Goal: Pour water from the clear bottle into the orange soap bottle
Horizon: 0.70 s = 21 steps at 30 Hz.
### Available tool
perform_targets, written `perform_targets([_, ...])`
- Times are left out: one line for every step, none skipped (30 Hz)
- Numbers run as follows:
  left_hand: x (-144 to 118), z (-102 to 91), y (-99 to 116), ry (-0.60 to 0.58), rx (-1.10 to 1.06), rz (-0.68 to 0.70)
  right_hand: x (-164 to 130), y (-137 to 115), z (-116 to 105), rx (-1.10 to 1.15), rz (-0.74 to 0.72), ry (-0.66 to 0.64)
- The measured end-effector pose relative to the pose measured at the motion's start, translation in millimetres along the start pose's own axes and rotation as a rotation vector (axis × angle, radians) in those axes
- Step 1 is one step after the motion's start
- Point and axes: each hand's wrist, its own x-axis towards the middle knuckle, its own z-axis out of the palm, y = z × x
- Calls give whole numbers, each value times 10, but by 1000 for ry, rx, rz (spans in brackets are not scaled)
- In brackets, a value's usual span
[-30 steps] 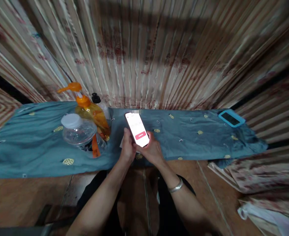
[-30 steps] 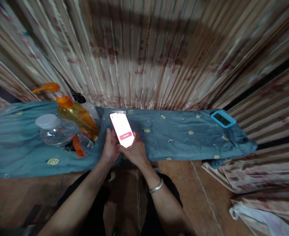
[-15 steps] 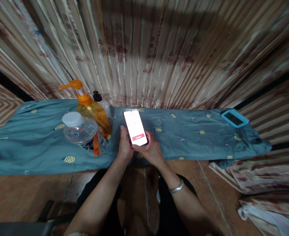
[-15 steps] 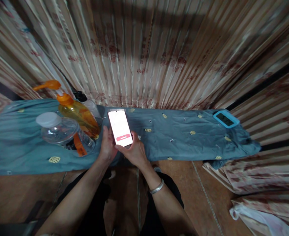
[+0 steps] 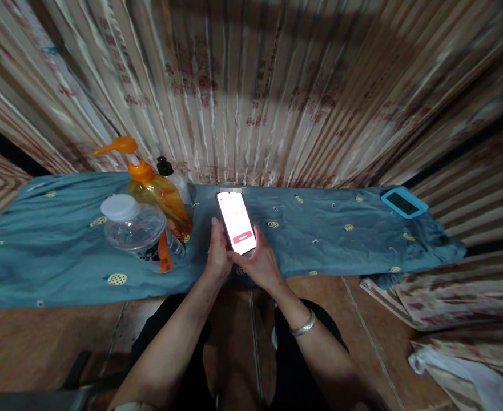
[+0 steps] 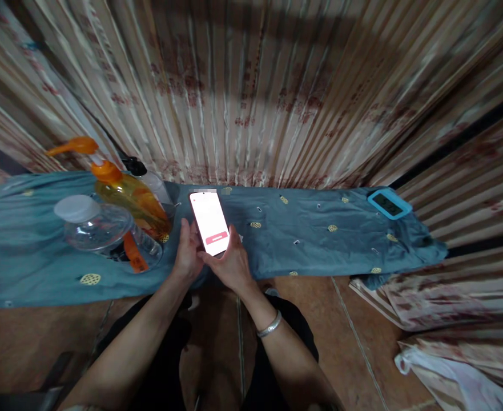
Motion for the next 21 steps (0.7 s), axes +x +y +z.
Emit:
perform_targets([3, 6, -14, 0, 4, -5, -1, 15, -5, 2, 6, 6])
perform_targets([4, 16, -29, 0, 9, -11, -2, 31, -14, 6, 10, 13])
perform_targets([5, 29, -46, -2, 15, -22, -2, 49, -25, 13, 15, 21])
perform_targets([4, 46, -64, -8, 21, -35, -2, 67, -40, 21, 22, 31])
perform_targets([1, 65, -84, -18, 28, -45, -3, 84, -57, 31, 30, 43])
perform_targets([-3, 86, -105, -32, 33, -53, -4, 100, -77, 43, 40, 55])
perform_targets([-6, 107, -126, -47, 39, -59, -7, 113, -98, 56, 49, 69])
perform_targets([-9, 127, -149, -62, 42, -62, -11, 124, -122, 71, 58, 85])
perform_targets([-10, 145, -171, -74, 46, -61, -17, 133, -147, 86, 65, 100])
perform_targets([-7, 161, -193, -86, 50, -59, -24, 140, -172, 101, 68, 113])
perform_targets([0, 173, -216, -99, 57, -57, -31, 146, -197, 115, 68, 124])
perform_targets([10, 181, -238, -112, 66, -55, -38, 152, -221, 126, 67, 133])
perform_targets([22, 186, -261, -125, 77, -47, -43, 158, -244, 135, 67, 142])
perform_targets([35, 187, -283, -137, 88, -34, -46, 164, -264, 142, 69, 151])
perform_targets([48, 185, -305, -148, 102, -18, -45, 172, -282, 147, 71, 162])
perform_targets([59, 179, -325, -157, 116, 2, -40, 183, -299, 150, 74, 173])
perform_targets([68, 170, -342, -167, 132, 22, -31, 196, -315, 151, 75, 183])
perform_targets([73, 158, -357, -180, 151, 35, -18, 213, -332, 149, 77, 193])
perform_targets([75, 143, -366, -191, 169, 40, -2, 236, -353, 143, 78, 202])
perform_targets([75, 126, -371, -195, 186, 34, 15, 267, -380, 134, 83, 210])
perform_targets([74, 107, -369, -189, 200, 22, 31, 308, -416, 119, 93, 221])
